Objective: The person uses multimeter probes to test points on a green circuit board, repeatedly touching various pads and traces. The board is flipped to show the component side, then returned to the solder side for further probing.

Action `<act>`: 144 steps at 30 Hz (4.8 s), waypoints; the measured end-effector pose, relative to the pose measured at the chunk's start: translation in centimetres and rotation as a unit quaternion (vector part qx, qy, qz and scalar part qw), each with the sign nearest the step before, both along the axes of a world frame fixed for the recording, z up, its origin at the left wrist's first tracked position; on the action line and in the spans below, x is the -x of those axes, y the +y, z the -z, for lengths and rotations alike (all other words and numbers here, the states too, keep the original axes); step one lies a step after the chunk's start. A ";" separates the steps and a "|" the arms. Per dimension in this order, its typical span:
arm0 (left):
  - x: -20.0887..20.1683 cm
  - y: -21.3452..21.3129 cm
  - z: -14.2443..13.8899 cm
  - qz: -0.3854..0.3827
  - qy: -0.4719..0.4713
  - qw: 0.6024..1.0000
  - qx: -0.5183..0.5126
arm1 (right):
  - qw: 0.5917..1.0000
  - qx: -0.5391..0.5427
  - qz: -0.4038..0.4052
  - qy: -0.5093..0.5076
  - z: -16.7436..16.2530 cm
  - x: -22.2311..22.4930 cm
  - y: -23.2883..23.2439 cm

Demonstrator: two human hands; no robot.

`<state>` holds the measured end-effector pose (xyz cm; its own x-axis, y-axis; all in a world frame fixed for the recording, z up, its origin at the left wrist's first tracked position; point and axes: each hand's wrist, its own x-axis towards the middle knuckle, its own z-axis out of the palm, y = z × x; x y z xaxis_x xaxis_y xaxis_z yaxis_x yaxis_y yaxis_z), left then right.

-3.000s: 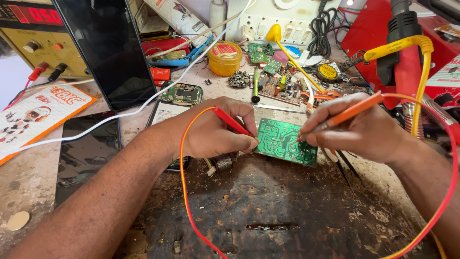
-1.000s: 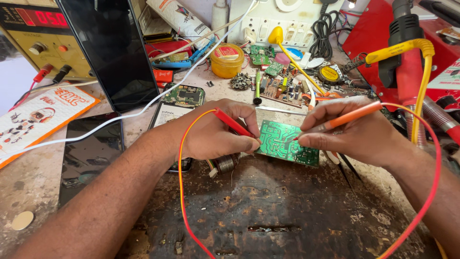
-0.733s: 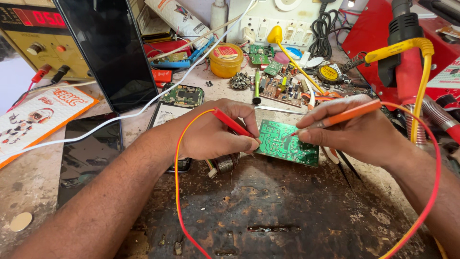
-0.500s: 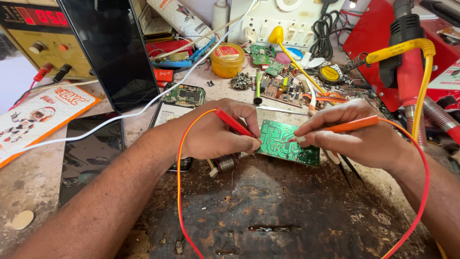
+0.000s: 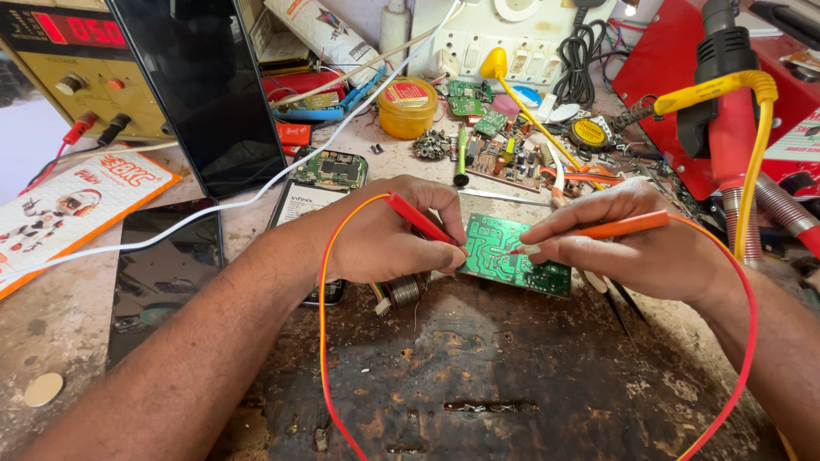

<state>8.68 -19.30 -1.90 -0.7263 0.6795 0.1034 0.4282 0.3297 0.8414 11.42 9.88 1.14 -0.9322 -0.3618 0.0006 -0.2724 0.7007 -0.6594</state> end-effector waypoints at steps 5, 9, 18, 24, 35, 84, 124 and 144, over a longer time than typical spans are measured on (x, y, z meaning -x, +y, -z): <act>0.1 0.0 0.1 0.007 0.000 1.000 -0.005 | 1.000 0.008 -0.010 0.000 0.0 -0.2 -0.4; 0.1 -0.1 0.1 0.005 0.000 1.000 -0.001 | 0.999 0.026 -0.046 0.012 0.3 -0.1 -0.3; 0.1 -0.1 0.2 0.005 0.003 1.000 -0.006 | 0.999 0.042 0.003 0.000 0.4 -0.1 -0.2; 0.1 0.0 0.3 0.001 0.012 1.000 0.000 | 0.995 0.095 0.026 0.009 0.2 -0.1 0.1; 0.3 -0.1 0.8 -0.003 0.081 0.997 -0.014 | 0.934 -0.109 -0.246 0.235 1.0 -0.9 -0.8; 0.8 2.2 2.1 -0.143 -0.086 0.966 -0.199 | 0.958 0.274 0.066 -0.045 3.2 2.6 1.4; 0.2 2.5 1.4 -0.231 -0.017 0.959 -0.162 | 0.947 0.320 0.039 0.009 2.8 2.1 0.8; -0.2 2.0 0.7 -0.083 0.083 0.962 -0.245 | 0.939 0.343 -0.029 -0.009 2.2 0.5 0.9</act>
<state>8.93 -17.28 -2.61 -0.7673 0.3956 0.5048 0.5449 -0.0129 0.8384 10.96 10.74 -1.11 -0.9128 -0.3328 0.2367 -0.2818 0.0936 -0.9549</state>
